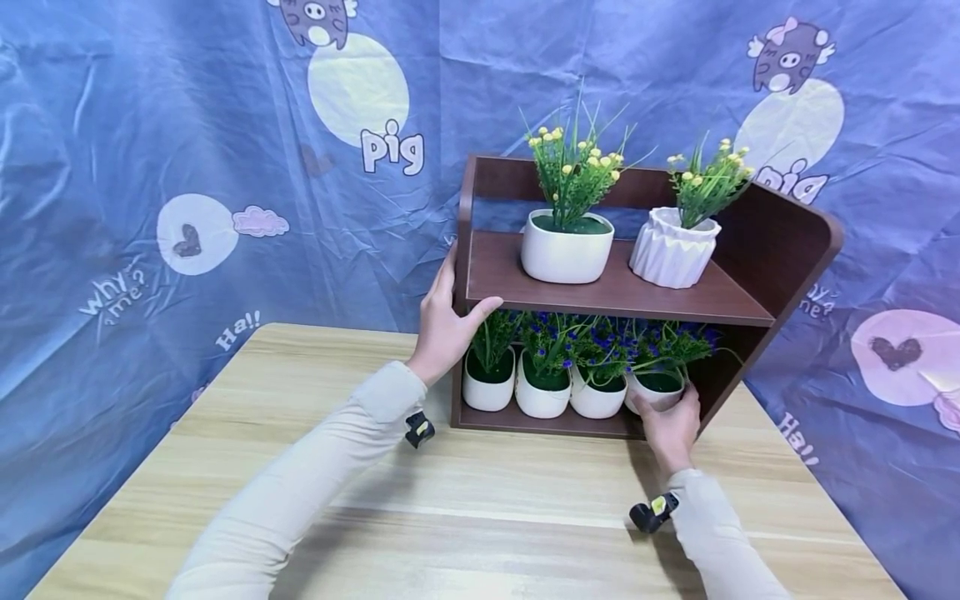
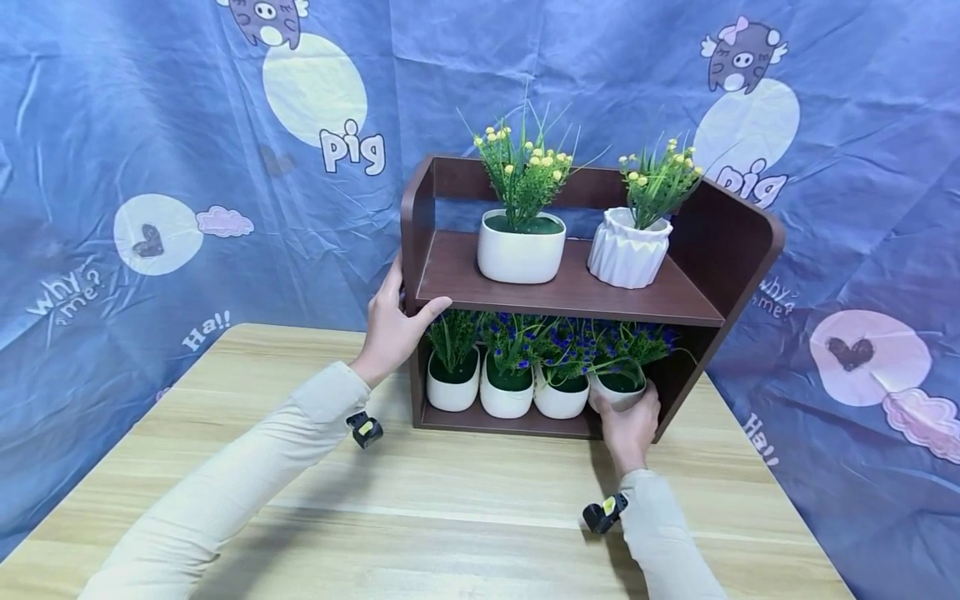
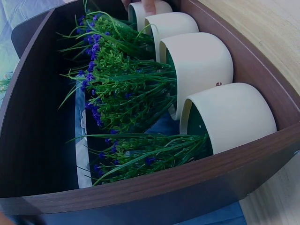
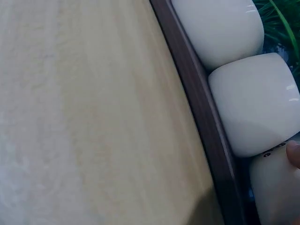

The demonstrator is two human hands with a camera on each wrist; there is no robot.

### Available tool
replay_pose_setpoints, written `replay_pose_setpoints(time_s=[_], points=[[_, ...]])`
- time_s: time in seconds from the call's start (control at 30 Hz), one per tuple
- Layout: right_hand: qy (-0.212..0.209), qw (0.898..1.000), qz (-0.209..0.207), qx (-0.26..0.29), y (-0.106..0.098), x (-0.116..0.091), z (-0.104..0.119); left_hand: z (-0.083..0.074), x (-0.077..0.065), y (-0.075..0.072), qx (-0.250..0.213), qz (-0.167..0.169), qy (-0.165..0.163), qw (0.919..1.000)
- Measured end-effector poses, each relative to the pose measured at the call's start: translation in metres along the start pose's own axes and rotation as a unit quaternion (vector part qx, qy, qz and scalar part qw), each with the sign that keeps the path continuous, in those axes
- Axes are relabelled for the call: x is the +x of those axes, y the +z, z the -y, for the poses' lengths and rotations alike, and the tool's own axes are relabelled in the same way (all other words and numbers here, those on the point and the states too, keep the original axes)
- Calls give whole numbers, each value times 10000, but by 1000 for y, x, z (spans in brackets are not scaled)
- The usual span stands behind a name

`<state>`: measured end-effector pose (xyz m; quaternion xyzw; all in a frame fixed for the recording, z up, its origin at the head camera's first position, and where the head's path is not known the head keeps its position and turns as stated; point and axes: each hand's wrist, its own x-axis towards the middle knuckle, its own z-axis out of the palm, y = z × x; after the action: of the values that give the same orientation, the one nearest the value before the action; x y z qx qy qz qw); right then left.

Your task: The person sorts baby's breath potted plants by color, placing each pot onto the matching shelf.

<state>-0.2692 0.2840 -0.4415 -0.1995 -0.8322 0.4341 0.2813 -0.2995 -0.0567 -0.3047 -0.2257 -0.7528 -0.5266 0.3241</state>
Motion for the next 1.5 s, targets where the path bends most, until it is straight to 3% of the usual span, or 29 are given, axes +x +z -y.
replay_pose_setpoints(time_s=[0.27, 0.6, 1.07, 1.27, 1.4, 1.5], points=[[-34, 9999, 43, -145, 4, -2, -9, 1, -1, 0, -26, 26, -64, 10000], [239, 9995, 99, -182, 5, -4, -11, 3, -1, -1, -38, -7, 7, 10000], [-297, 9990, -109, -329, 6, -7, -11, 4, 0, -1, -86, 31, -120, 9999], [-171, 9989, 195, -384, 1, -12, -11, 5, -2, -5, -127, 73, -166, 9998], [-6, 9973, 610, -403, -9, -17, -10, 9, -8, -11, -192, 177, -106, 9996], [15, 9942, 997, -404, -22, -21, -9, 15, -14, -19, 35, 321, -79, 9994]])
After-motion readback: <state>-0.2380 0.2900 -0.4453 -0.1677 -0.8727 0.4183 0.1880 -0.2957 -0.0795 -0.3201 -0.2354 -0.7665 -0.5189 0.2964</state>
